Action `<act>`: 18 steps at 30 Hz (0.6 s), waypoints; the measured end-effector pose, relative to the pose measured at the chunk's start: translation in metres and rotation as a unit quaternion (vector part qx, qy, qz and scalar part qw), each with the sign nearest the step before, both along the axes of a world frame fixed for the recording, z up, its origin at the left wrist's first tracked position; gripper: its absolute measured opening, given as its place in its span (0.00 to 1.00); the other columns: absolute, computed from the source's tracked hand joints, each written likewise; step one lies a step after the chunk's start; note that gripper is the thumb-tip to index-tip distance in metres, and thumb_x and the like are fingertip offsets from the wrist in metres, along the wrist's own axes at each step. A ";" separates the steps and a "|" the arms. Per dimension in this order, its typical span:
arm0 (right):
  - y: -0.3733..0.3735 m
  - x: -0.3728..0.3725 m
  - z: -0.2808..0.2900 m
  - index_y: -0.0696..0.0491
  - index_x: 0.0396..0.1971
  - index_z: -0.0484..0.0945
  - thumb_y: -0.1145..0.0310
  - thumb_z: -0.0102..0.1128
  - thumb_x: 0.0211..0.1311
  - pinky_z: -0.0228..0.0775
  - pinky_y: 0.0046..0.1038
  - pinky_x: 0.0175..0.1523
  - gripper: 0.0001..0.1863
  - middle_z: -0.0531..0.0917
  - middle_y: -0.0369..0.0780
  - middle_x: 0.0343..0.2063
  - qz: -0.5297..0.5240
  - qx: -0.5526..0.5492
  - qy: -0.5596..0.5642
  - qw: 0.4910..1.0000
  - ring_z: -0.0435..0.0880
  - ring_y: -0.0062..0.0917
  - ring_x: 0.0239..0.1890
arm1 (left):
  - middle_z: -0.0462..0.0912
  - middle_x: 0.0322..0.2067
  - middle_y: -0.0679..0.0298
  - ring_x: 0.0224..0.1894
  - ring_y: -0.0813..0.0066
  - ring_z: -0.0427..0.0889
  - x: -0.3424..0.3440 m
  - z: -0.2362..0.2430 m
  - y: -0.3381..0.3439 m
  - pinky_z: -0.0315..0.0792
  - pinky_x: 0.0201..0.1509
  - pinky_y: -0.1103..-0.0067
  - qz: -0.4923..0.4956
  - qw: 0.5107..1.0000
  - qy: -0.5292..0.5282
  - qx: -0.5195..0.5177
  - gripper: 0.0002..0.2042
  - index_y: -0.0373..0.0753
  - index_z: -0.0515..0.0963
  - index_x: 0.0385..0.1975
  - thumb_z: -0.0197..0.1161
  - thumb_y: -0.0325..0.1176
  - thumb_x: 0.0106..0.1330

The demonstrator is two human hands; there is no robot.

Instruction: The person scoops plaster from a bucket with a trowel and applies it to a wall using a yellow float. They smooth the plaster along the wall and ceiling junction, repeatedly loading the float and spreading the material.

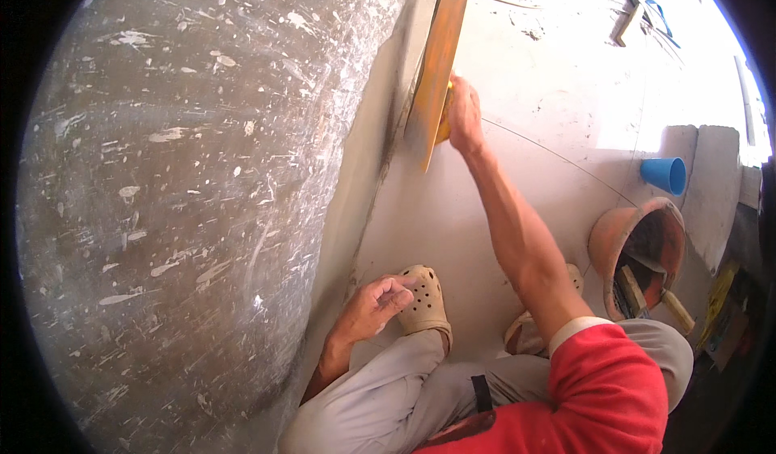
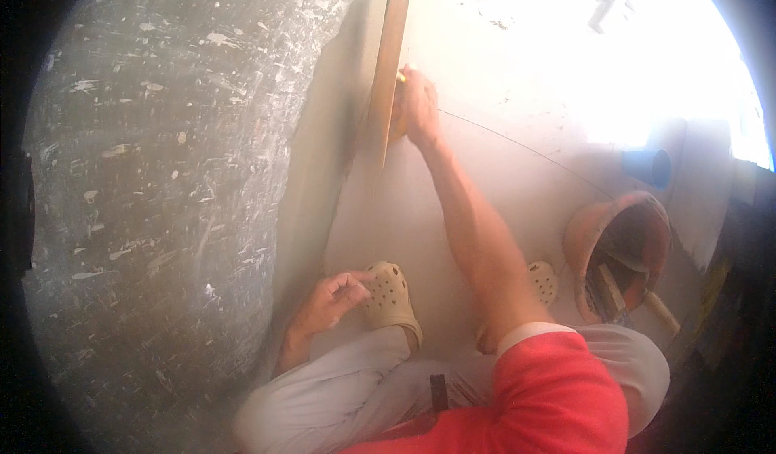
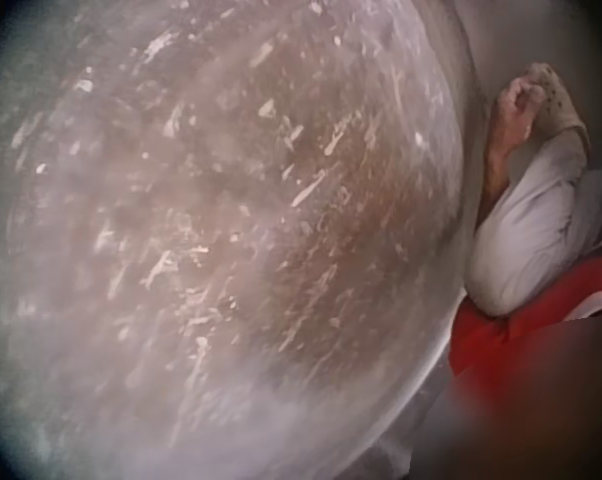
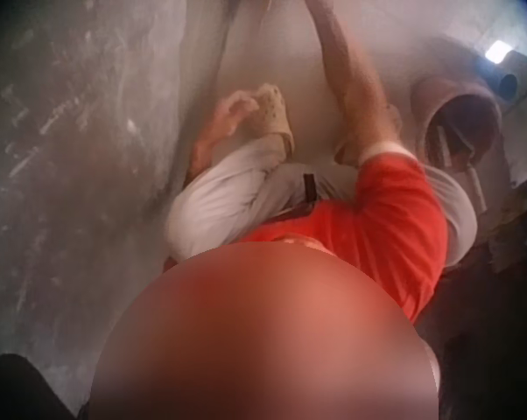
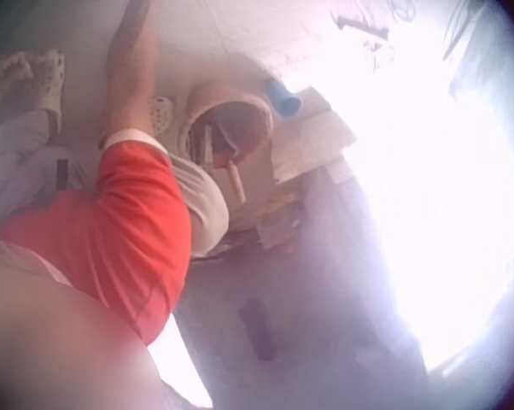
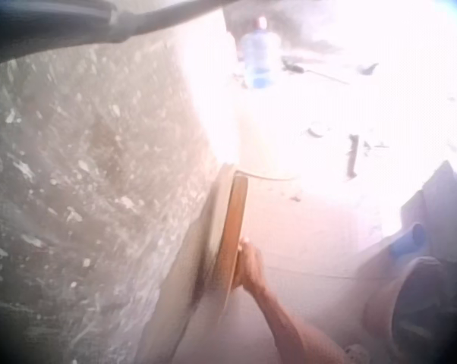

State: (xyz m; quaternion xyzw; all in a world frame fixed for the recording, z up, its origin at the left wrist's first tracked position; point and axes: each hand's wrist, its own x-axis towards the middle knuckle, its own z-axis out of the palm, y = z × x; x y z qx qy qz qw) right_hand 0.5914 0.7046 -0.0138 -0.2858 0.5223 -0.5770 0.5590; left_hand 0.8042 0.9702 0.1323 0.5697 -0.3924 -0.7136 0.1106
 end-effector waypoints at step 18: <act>-0.060 -0.007 0.004 0.62 0.39 0.77 0.52 0.42 0.76 0.70 0.32 0.27 0.25 0.80 0.43 0.23 0.044 0.025 0.007 0.999 0.78 0.27 0.21 | 0.82 0.58 0.59 0.49 0.78 0.80 0.015 -0.006 0.003 0.75 0.55 0.74 -0.016 1.000 -0.019 -0.013 0.14 0.34 0.79 0.38 0.64 0.41 0.75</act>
